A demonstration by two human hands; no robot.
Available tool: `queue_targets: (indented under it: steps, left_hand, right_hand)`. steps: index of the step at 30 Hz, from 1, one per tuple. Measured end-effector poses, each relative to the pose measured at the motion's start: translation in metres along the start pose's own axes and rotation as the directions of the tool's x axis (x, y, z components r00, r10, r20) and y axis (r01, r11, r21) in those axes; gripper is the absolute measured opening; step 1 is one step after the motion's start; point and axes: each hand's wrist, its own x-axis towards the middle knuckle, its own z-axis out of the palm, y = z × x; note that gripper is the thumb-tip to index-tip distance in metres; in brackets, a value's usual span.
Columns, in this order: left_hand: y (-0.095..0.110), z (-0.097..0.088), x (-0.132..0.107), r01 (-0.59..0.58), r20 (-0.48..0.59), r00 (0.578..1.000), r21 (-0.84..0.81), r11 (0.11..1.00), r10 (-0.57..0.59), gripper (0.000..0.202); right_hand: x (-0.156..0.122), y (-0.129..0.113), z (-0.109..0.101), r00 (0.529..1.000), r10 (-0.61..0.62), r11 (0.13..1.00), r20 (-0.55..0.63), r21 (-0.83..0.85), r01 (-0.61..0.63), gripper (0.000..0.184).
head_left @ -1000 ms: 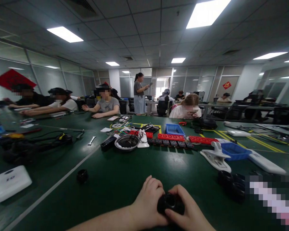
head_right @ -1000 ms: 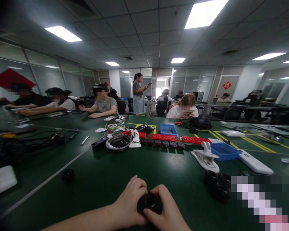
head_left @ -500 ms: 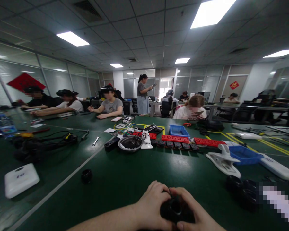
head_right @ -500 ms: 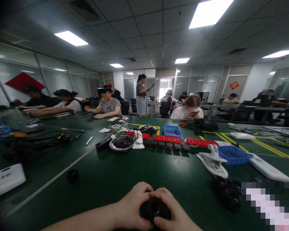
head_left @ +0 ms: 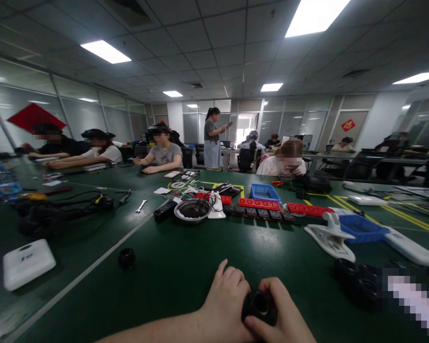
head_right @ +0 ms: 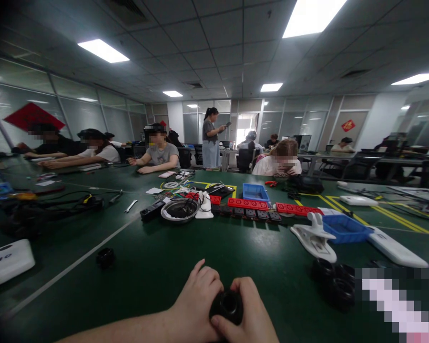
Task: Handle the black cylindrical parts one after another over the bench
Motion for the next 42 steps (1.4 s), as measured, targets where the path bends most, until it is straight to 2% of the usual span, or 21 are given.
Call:
queue_targets:
  steps: [3,5,9,12,17,20,24,26,29,34,38,42]
  left_hand:
    - [-0.001,0.001,0.001,0.020,-0.003,1.000,-0.030,0.999,-0.020,0.040]
    - [-0.002,-0.001,0.003,0.033,0.020,0.999,-0.042,0.999,-0.033,0.041]
    - [-0.005,-0.005,0.007,0.024,0.087,0.996,-0.096,0.995,-0.015,0.049]
    - [-0.010,-0.004,0.010,0.003,0.142,0.990,-0.149,0.989,0.018,0.048]
    - [-0.014,-0.003,0.012,-0.042,0.214,0.974,-0.161,0.986,0.077,0.053]
    - [-0.013,-0.004,0.011,-0.044,0.220,0.973,-0.137,0.990,0.073,0.055]
    - [-0.009,-0.003,0.007,0.039,0.122,0.992,-0.048,0.998,-0.033,0.064]
    - [-0.006,-0.002,0.006,0.090,0.069,0.994,-0.004,0.996,-0.089,0.064]
    - [0.001,-0.002,0.004,0.086,0.062,0.994,0.046,0.995,-0.088,0.061]
    - [0.007,-0.004,0.004,0.102,0.106,0.988,0.082,0.991,-0.110,0.043]
    - [0.002,-0.004,0.006,0.119,0.118,0.986,0.001,0.993,-0.118,0.043]
    - [-0.008,-0.005,0.009,0.079,0.174,0.982,-0.042,0.996,-0.071,0.045]
  right_hand:
    - [0.001,-0.004,-0.002,1.000,-0.007,1.000,0.027,-0.015,0.007,0.023]
    - [0.001,-0.007,-0.007,0.997,-0.053,0.999,0.056,0.003,0.053,0.022]
    - [0.005,-0.006,-0.023,0.965,-0.174,0.980,0.194,0.126,0.152,0.027]
    - [0.011,-0.001,-0.033,0.934,-0.202,0.965,0.296,0.221,0.139,0.035]
    - [0.015,0.002,-0.036,0.906,-0.207,0.959,0.368,0.258,0.115,0.041]
    - [0.011,0.006,-0.032,0.911,-0.197,0.960,0.363,0.259,0.104,0.046]
    - [0.006,0.020,-0.021,0.957,-0.127,0.975,0.261,0.212,0.071,0.083]
    - [0.005,0.024,-0.015,0.970,-0.085,0.983,0.226,0.176,0.046,0.091]
    - [0.004,0.020,-0.009,0.988,-0.044,0.992,0.148,0.123,0.025,0.080]
    - [0.001,0.003,-0.004,0.999,0.032,0.999,0.036,0.010,-0.033,0.037]
    - [0.001,-0.002,-0.007,0.998,0.029,0.999,0.051,-0.040,-0.027,0.022]
    - [0.003,-0.003,-0.017,0.987,-0.095,0.995,0.131,0.036,0.091,0.021]
